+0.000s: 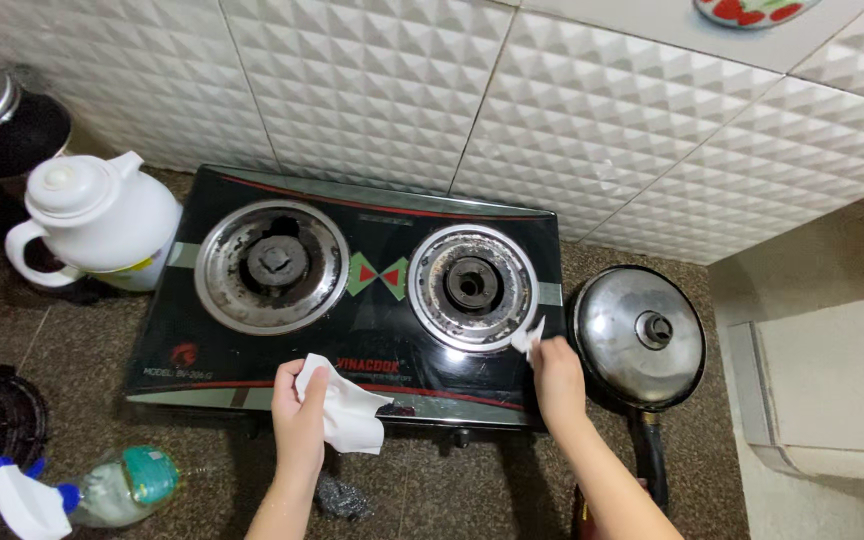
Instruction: The person cleans a two-burner gas stove by spraying cleaner, scrubbing the grates and burner caps with a steel wool pad, and wiping the surface with paper towels. They remove the burner caps and grates, clean them, and place them back on the stove. The person also rinses the steel wool pad in the sink.
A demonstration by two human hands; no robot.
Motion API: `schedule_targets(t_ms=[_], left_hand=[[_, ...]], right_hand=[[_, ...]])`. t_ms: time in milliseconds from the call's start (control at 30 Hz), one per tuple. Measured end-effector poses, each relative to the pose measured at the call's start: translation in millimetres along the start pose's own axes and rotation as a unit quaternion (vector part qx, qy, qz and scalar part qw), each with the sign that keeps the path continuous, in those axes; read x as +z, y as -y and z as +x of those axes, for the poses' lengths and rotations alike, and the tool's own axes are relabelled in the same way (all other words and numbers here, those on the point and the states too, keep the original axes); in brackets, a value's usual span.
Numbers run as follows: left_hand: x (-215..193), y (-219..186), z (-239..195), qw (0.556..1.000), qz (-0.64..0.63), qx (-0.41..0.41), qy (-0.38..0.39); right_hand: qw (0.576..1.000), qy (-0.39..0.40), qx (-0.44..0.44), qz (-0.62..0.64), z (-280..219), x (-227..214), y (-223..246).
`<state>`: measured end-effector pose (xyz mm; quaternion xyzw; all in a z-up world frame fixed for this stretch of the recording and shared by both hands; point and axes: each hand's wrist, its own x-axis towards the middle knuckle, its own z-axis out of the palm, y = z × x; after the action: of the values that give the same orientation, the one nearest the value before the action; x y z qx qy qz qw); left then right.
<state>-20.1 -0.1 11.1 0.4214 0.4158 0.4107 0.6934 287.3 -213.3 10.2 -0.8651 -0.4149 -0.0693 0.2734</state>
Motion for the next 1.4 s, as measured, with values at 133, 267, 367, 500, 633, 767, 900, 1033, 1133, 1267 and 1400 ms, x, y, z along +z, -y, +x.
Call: schedule_targets(t_ms=[133,267,367,500,633,767,900,1033,1133,1267,1400], left_hand=[[-3.0,0.9,-2.6,1.000,0.007,-0.015,-0.022],[-18.0,1.4,-2.9,0.997,0.031,-0.021,-0.061],[-30.0,5.9,-5.2,0.995,0.030,-0.025,-0.090],[-46.3,11.0,-10.9,0.991,0.025,-0.019,-0.128],[-62.3,8.5,-19.2,0.985,0.043,-0.024,-0.163],[-71.0,6.2,-23.3,0.982,0.051,0.000,-0.184],[-84.3,1.9,-36.7,0.976,0.072,0.000,-0.203],[-81.3,0.1,-41.2,0.982,0.041,0.015,-0.185],[-71.4,2.6,-45.3,0.985,0.060,0.012,-0.161],[-48.1,4.8,-46.6,0.993,0.037,0.014,-0.111],[-30.6,4.3,-50.4,0.996,0.034,0.013,-0.086]], right_hand=[[0.997,-0.070,0.025,-0.010,43.3,37.6,-36.6],[0.998,-0.065,0.022,0.013,102.2,59.8,-69.6],[0.999,-0.032,-0.009,0.021,153.9,83.2,-78.1],[0.998,-0.021,-0.053,0.025,198.1,119.1,-62.2],[0.996,-0.008,-0.091,0.005,224.0,159.3,-14.1],[0.966,0.088,-0.212,0.120,207.6,187.7,60.0],[0.966,0.100,-0.230,0.066,177.8,163.6,100.1],[0.950,0.110,-0.274,0.103,114.9,121.8,118.8],[0.946,0.142,-0.279,0.088,67.9,88.6,111.0],[0.955,0.134,-0.251,0.081,20.9,37.6,81.6],[0.972,0.132,-0.187,0.056,4.6,-0.7,38.6]])
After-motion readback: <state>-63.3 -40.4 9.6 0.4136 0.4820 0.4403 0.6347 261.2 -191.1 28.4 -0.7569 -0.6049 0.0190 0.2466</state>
